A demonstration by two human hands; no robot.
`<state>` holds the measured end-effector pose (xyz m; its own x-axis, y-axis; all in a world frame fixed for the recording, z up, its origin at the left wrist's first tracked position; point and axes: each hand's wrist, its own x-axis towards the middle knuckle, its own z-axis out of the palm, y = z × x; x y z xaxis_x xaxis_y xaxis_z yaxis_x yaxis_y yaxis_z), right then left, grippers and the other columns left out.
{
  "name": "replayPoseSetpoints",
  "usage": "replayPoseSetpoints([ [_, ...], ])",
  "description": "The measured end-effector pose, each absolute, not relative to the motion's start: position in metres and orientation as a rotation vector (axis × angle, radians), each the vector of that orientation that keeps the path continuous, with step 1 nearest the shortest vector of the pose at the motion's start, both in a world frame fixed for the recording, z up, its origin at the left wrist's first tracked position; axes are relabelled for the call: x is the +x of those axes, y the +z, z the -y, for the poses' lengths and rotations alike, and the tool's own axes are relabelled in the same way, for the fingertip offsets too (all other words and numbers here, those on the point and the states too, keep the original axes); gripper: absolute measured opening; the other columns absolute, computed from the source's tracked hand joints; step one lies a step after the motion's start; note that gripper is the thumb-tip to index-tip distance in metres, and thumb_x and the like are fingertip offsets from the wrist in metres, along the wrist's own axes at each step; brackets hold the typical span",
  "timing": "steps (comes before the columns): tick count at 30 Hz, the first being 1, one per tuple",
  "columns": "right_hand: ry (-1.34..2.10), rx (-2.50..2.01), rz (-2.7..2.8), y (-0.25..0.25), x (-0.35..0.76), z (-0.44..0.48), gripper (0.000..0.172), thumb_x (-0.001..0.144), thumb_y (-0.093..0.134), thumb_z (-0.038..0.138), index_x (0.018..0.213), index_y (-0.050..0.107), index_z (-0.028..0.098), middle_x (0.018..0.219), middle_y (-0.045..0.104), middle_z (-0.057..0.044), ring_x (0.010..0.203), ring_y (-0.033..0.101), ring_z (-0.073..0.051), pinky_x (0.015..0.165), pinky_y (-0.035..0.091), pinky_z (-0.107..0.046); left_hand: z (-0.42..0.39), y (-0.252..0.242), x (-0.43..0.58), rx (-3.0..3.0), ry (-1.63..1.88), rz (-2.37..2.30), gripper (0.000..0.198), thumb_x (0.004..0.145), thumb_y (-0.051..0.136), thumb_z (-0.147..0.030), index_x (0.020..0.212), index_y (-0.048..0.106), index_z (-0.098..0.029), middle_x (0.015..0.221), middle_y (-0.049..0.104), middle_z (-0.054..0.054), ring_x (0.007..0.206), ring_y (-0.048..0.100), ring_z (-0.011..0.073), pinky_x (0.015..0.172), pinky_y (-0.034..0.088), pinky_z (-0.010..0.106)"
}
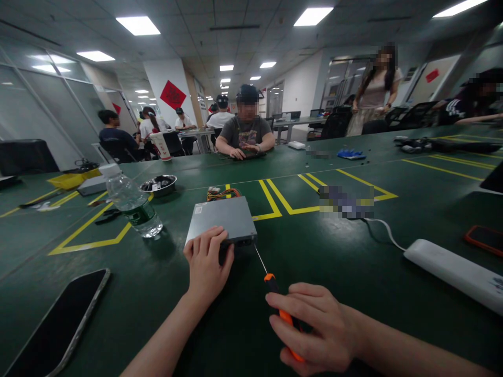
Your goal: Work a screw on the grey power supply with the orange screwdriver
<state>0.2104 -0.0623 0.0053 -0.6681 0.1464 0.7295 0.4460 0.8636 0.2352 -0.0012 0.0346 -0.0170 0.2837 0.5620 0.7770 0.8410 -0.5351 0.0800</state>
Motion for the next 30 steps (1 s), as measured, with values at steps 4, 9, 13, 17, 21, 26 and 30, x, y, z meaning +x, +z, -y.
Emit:
replayPoseSetpoints([
  [4, -0.51, -0.432, 2.294, 0.007, 0.2117, 0.0621, 0.026, 0.09, 0.042, 0.028, 0.089, 0.061, 0.011, 0.088, 0.066, -0.014, 0.063, 0.061, -0.013, 0.061, 0.049, -0.026, -0.0345, -0.0171, -0.0011, -2.219, -1.117, 1.276, 0.024, 0.081, 0.054, -0.026, 0.104, 0.052, -0.021, 0.11, 0.06, 0.008, 0.101, 0.052, 0.0238, 0.085, 0.03, 0.04],
  [9, -0.519, -0.449, 2.298, 0.0086, 0.2119, 0.0629, 0.025, 0.09, 0.042, 0.027, 0.09, 0.06, 0.011, 0.09, 0.065, -0.014, 0.066, 0.062, -0.014, 0.064, 0.049, -0.026, -0.0348, -0.0173, -0.0016, -2.21, -1.123, 1.275, 0.023, 0.08, 0.054, -0.026, 0.103, 0.053, -0.021, 0.11, 0.06, 0.008, 0.1, 0.053, 0.0237, 0.085, 0.03, 0.04],
  [13, -0.455, -0.492, 2.325, 0.0092, 0.2086, 0.0653, 0.032, 0.093, 0.035, 0.033, 0.095, 0.059, 0.012, 0.093, 0.065, -0.014, 0.069, 0.062, -0.015, 0.067, 0.05, -0.028, -0.0348, -0.0171, -0.001, -2.208, -1.129, 1.275, 0.023, 0.08, 0.055, -0.026, 0.103, 0.053, -0.021, 0.109, 0.06, 0.008, 0.101, 0.052, 0.0238, 0.086, 0.029, 0.04],
  [17, -0.465, -0.479, 2.332, 0.0062, 0.2073, 0.0663, 0.036, 0.094, 0.033, 0.037, 0.096, 0.057, 0.01, 0.09, 0.066, -0.016, 0.069, 0.063, -0.016, 0.063, 0.05, -0.028, -0.0349, -0.0173, -0.0002, -2.213, -1.126, 1.274, 0.023, 0.08, 0.055, -0.026, 0.103, 0.053, -0.022, 0.11, 0.061, 0.008, 0.101, 0.053, 0.0239, 0.086, 0.029, 0.041],
  [21, -0.514, -0.49, 2.239, 0.0009, 0.2101, 0.0657, 0.03, 0.091, 0.042, 0.035, 0.073, 0.054, 0.014, 0.086, 0.066, -0.015, 0.064, 0.061, -0.016, 0.059, 0.048, -0.029, -0.0351, -0.0174, -0.0002, -2.203, -1.138, 1.27, 0.022, 0.08, 0.054, -0.026, 0.102, 0.053, -0.022, 0.109, 0.061, 0.008, 0.1, 0.053, 0.0237, 0.085, 0.03, 0.04],
  [26, -0.534, -0.607, 2.281, 0.0021, 0.2074, 0.0688, 0.025, 0.09, 0.044, 0.033, 0.08, 0.057, 0.015, 0.089, 0.065, -0.013, 0.063, 0.061, -0.016, 0.061, 0.05, -0.029, -0.0344, -0.0167, -0.0004, -2.206, -1.132, 1.276, 0.022, 0.08, 0.054, -0.026, 0.102, 0.053, -0.022, 0.109, 0.061, 0.008, 0.1, 0.053, 0.0237, 0.085, 0.03, 0.04],
  [30, -0.438, -0.571, 2.369, 0.004, 0.2027, 0.0702, 0.035, 0.094, 0.034, 0.041, 0.098, 0.058, 0.016, 0.095, 0.063, -0.015, 0.071, 0.063, -0.017, 0.066, 0.051, -0.03, -0.0335, -0.016, -0.0004, -2.213, -1.138, 1.278, 0.023, 0.08, 0.054, -0.025, 0.102, 0.053, -0.022, 0.108, 0.061, 0.008, 0.101, 0.053, 0.0241, 0.086, 0.03, 0.041],
])
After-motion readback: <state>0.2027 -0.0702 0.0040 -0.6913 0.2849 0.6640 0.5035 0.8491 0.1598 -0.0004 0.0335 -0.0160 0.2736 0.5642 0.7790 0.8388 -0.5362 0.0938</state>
